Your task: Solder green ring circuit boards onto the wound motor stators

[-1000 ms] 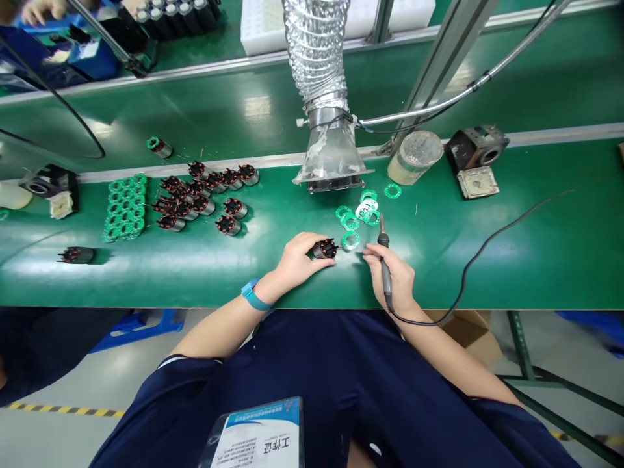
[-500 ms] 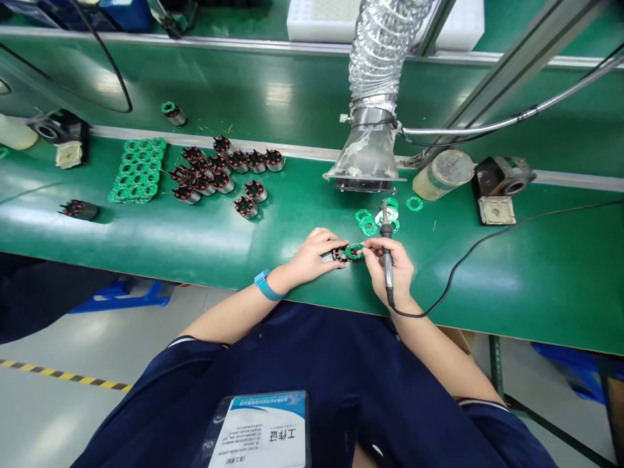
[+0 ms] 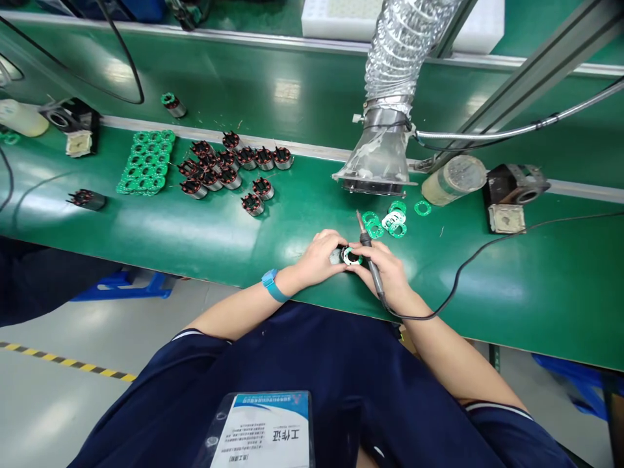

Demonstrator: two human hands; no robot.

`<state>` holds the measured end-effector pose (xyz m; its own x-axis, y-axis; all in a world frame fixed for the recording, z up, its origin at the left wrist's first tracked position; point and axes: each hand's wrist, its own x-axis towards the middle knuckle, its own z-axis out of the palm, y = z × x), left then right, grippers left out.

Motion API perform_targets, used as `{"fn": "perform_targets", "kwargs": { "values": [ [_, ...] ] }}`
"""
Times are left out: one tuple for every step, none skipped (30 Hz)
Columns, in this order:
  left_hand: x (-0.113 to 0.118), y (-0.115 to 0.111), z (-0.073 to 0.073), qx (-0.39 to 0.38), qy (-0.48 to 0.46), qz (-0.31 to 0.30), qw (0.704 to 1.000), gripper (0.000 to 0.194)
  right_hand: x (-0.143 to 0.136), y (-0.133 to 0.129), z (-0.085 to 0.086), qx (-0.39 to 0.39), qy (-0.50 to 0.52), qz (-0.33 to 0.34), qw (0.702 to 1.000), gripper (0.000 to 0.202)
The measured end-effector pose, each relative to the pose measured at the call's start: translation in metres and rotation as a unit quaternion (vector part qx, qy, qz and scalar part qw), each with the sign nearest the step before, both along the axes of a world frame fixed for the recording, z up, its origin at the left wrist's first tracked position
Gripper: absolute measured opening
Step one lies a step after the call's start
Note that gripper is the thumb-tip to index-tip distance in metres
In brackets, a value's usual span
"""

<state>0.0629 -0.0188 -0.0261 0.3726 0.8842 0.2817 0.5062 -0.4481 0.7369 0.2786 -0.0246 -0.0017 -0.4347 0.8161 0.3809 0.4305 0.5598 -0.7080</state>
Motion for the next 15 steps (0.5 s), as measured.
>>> {"fn": "perform_targets", "kwargs": {
  "values": [
    [0.001, 0.000, 0.000, -0.002, 0.002, 0.004, 1.000, 0.045, -0.002, -0.003, 0.001, -0.008, 0.013, -0.017, 1.000, 0.027],
    [0.001, 0.000, 0.000, -0.006, 0.006, 0.008, 1.000, 0.046, -0.004, -0.006, 0.002, -0.013, 0.023, -0.032, 0.999, 0.027],
    [0.001, 0.000, 0.001, -0.011, 0.011, 0.011, 1.000, 0.047, -0.007, -0.009, 0.002, -0.015, 0.031, -0.044, 0.998, 0.027],
    [0.001, 0.000, 0.001, -0.016, 0.016, 0.012, 1.000, 0.047, -0.009, -0.011, 0.003, -0.014, 0.036, -0.056, 0.998, 0.026],
    [0.001, -0.001, 0.002, -0.019, 0.020, 0.013, 1.000, 0.046, -0.010, -0.013, 0.003, -0.011, 0.039, -0.067, 0.997, 0.025],
    [0.001, -0.001, 0.002, -0.019, 0.021, 0.013, 1.000, 0.046, -0.011, -0.014, 0.003, -0.007, 0.037, -0.076, 0.996, 0.024],
    [0.001, -0.001, 0.003, -0.017, 0.021, 0.012, 1.000, 0.045, -0.011, -0.014, 0.003, -0.004, 0.029, -0.083, 0.996, 0.023],
    [0.001, -0.001, 0.003, -0.011, 0.021, 0.010, 1.000, 0.045, -0.011, -0.014, 0.003, -0.001, 0.017, -0.087, 0.996, 0.022],
    [0.001, -0.001, 0.002, -0.005, 0.019, 0.009, 1.000, 0.045, -0.010, -0.013, 0.002, 0.001, 0.001, -0.084, 0.996, 0.022],
    [0.001, -0.001, 0.002, 0.002, 0.017, 0.009, 1.000, 0.046, -0.010, -0.011, 0.002, 0.005, -0.012, -0.075, 0.997, 0.022],
    [0.001, -0.001, 0.001, 0.006, 0.015, 0.010, 1.000, 0.046, -0.008, -0.009, 0.001, 0.008, -0.022, -0.061, 0.998, 0.022],
    [0.001, -0.001, 0.000, 0.007, 0.015, 0.011, 1.000, 0.047, -0.007, -0.006, 0.001, 0.010, -0.027, -0.046, 0.999, 0.021],
    [0.001, -0.001, -0.001, 0.008, 0.014, 0.013, 1.000, 0.047, -0.006, -0.004, 0.001, 0.011, -0.028, -0.031, 0.999, 0.020],
    [0.002, -0.001, -0.002, 0.008, 0.013, 0.015, 1.000, 0.048, -0.004, -0.001, 0.002, 0.010, -0.027, -0.016, 0.999, 0.020],
    [0.002, -0.001, -0.003, 0.010, 0.012, 0.016, 1.000, 0.049, -0.003, 0.001, 0.002, 0.007, -0.027, -0.005, 1.000, 0.019]
  ]
}}
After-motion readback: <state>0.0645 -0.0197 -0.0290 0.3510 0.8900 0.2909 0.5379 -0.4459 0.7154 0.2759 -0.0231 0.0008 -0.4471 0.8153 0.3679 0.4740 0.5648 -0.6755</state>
